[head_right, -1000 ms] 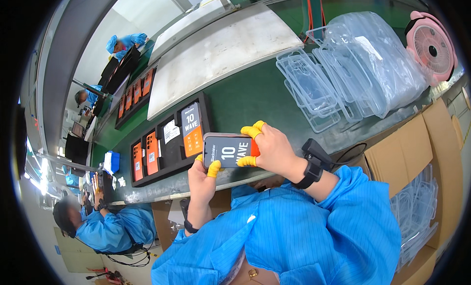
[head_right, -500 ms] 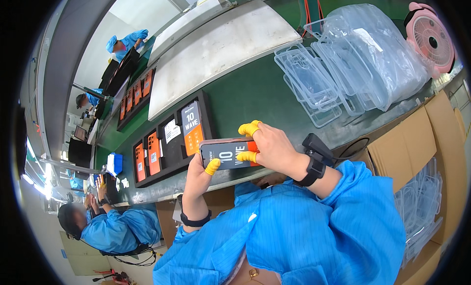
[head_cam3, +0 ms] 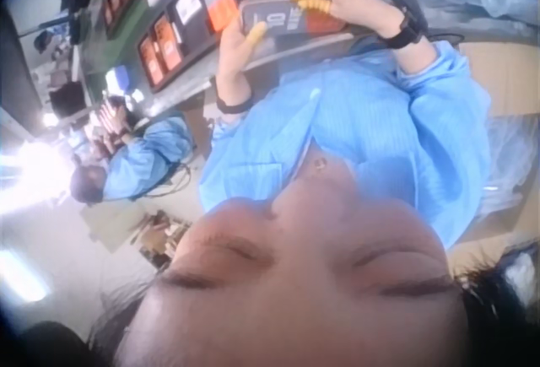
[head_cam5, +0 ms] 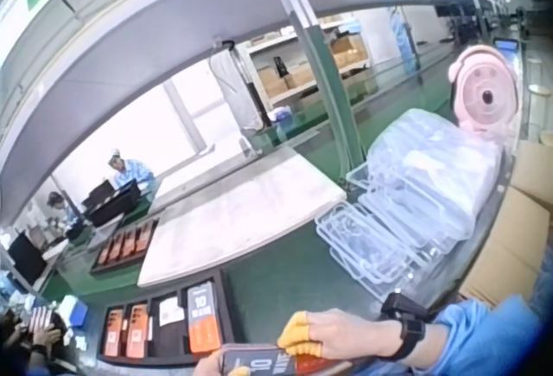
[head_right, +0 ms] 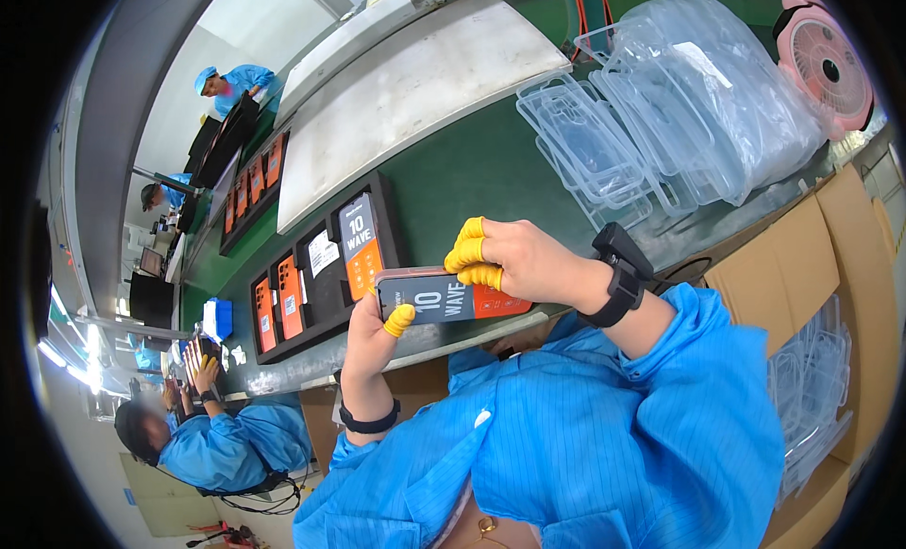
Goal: The recorder is seen cleaning and assembling smartphones into their retail boxes on a factory assembly line.
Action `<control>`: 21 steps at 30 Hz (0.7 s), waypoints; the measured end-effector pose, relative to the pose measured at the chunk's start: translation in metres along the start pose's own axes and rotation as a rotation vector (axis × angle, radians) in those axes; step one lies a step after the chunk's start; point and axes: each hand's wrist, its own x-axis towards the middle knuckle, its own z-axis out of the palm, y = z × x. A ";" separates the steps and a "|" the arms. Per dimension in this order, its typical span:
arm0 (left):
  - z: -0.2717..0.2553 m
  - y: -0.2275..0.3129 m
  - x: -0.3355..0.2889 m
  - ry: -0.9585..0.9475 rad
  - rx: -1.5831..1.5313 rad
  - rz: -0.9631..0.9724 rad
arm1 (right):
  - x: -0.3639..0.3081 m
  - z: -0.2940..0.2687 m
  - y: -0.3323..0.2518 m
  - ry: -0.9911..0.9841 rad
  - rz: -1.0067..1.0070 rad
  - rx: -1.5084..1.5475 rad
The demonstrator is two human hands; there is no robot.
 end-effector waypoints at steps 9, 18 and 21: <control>0.001 0.014 0.008 -0.073 -0.001 0.029 | 0.005 -0.012 0.001 -0.097 -0.093 -0.088; 0.000 0.011 0.008 -0.038 0.065 0.047 | -0.002 -0.011 0.005 -0.042 -0.130 -0.181; 0.001 0.008 0.010 -0.011 0.039 0.066 | 0.001 -0.013 0.005 -0.041 -0.139 -0.195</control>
